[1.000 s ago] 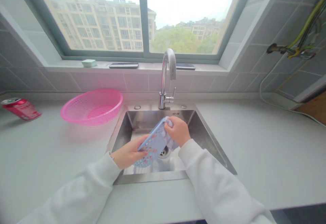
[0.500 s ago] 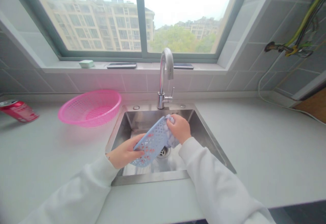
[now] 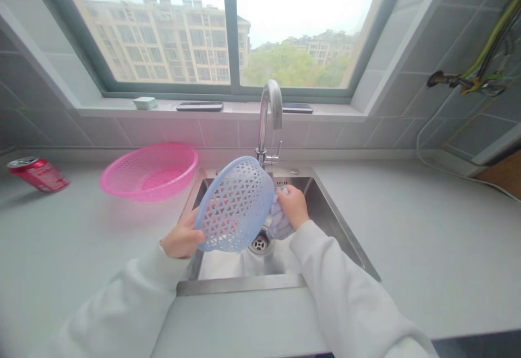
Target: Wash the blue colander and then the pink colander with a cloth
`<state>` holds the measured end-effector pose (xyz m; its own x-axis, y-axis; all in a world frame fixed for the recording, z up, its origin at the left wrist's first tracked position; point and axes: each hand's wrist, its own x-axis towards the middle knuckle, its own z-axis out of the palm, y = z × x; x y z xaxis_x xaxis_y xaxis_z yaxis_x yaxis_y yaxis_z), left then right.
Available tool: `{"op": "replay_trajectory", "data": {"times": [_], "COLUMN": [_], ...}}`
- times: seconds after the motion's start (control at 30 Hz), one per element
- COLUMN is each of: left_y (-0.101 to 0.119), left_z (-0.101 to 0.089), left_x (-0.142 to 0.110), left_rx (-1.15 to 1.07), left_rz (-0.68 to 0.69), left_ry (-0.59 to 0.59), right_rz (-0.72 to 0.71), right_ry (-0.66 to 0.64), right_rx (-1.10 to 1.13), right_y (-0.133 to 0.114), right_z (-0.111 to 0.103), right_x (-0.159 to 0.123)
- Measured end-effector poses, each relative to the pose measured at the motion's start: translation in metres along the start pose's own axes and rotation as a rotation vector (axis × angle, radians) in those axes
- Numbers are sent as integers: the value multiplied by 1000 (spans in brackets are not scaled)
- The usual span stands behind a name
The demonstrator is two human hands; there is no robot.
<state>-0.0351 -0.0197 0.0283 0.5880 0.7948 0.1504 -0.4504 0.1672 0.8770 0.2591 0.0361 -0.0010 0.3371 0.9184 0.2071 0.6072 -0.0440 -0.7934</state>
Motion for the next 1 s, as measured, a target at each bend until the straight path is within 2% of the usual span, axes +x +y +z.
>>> {"op": "replay_trajectory", "data": {"times": [0.1,0.17,0.33,0.5,0.57,0.63,0.7,0.73,0.77,0.83,0.97,1.0], "left_y": [-6,-9,-10,-16,-21,-24,-24,-22,-20,-16,-12,-12], "left_z": [0,0,-1,-3,-3,-3,-3,-3,-3,-2,4,6], "left_x": [7,9,9,13,14,15,15,14,14,12,9,8], "left_rx": [91,127,104,167,200,272,415,493,565,681,776,770], "left_rz": [-181,-230,-207,-172,-130,-94,-62,-48,-35,-26,-103,-117], "left_ry": [39,63,140,110,86,63,35,20,3,-40,-151,-169], "right_rz": [8,8,0,-42,-181,-489,-898,-1057,-1129,-1121,-792,-754], "right_ry": [7,9,18,31,16,-30,-117,-136,-113,-47,124,144], "right_rx": [4,6,18,0,-15,-77,-192,-249,-277,-302,-350,-359], "right_y": [0,1,0,-13,-26,-41,-55,-61,-65,-65,-49,-46], "right_z": [0,1,1,-4,-2,4,12,15,18,17,1,-3], "right_x": [1,0,0,-9,-27,-53,-78,-87,-92,-89,-55,-49]}}
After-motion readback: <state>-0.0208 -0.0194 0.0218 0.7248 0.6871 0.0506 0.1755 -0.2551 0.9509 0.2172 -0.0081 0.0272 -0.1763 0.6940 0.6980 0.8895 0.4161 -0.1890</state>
